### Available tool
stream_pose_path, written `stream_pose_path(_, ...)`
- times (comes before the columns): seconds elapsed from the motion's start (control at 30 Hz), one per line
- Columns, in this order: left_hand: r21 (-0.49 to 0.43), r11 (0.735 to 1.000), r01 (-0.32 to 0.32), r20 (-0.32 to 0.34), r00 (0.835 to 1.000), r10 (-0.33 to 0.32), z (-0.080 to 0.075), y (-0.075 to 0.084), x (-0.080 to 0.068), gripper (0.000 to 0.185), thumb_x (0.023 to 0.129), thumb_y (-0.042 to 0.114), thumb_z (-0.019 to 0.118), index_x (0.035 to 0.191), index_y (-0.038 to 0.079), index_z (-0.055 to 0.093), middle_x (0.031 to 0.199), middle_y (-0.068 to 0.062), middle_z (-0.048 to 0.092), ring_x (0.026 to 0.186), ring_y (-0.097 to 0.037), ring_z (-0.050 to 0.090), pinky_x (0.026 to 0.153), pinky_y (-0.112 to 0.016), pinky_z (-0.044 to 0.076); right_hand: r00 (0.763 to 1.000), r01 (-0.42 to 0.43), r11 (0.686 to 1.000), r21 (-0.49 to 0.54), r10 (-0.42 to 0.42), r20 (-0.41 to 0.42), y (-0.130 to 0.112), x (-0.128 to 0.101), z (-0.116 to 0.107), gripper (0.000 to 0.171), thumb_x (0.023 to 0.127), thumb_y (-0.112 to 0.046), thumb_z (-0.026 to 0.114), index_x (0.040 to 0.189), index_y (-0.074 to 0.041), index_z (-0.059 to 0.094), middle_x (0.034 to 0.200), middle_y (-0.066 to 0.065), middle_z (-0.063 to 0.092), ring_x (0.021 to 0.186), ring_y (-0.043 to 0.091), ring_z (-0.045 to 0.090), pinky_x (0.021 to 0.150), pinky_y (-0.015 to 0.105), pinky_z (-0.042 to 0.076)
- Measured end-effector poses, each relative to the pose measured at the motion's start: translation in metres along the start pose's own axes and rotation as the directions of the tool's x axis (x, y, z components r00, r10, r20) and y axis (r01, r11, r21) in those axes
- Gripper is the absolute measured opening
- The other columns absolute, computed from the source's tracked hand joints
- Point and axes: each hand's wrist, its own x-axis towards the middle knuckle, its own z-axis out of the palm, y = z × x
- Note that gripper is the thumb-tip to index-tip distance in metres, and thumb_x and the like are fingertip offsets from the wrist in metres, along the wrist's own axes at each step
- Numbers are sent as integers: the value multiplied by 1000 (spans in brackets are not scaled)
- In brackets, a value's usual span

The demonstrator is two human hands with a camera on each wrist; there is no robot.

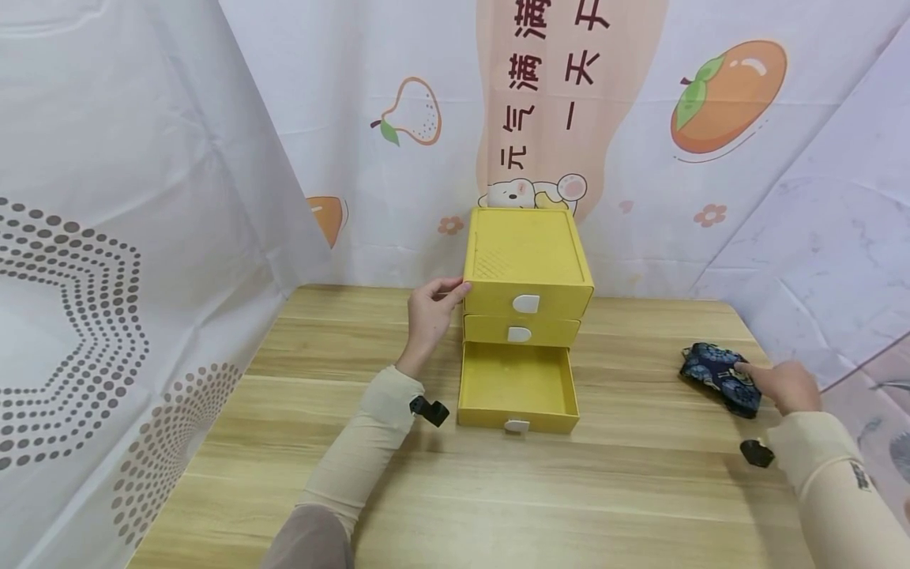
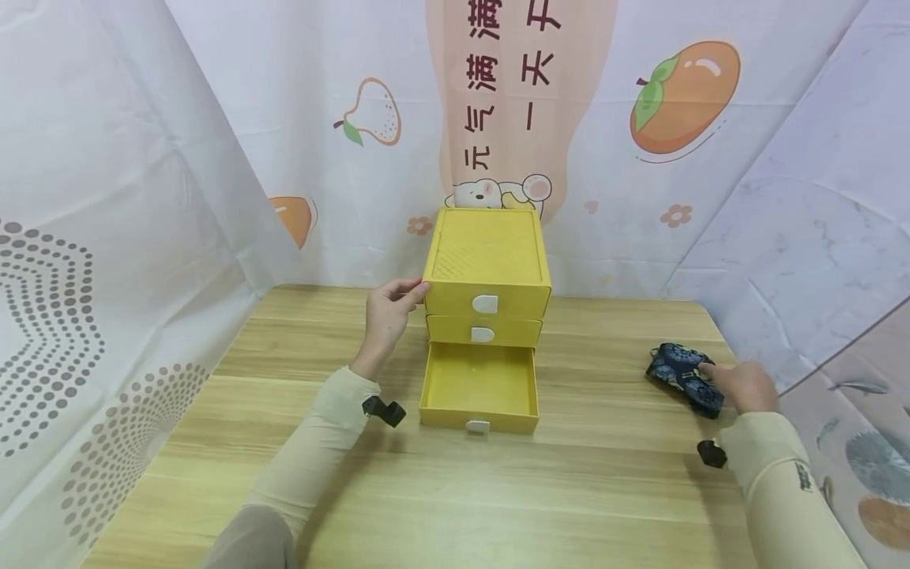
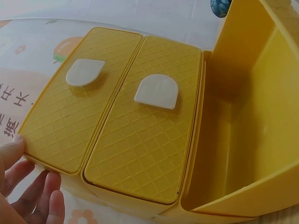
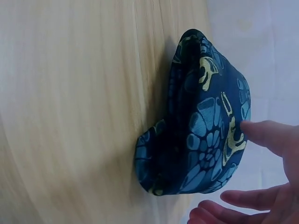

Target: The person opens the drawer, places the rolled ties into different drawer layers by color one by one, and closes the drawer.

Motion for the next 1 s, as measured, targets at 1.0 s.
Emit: stream_pose_path(1.0,5,1000,1,0,1000,-1,0,-1,-1,28,86,27,76,103,5,75,97,-15,75,91,-41,68,67,-20,52,985,-166,894,417,128,119,11,32,13,75,87,-47,63,112,17,33,59,-4,37,48,10,40,50,31,45)
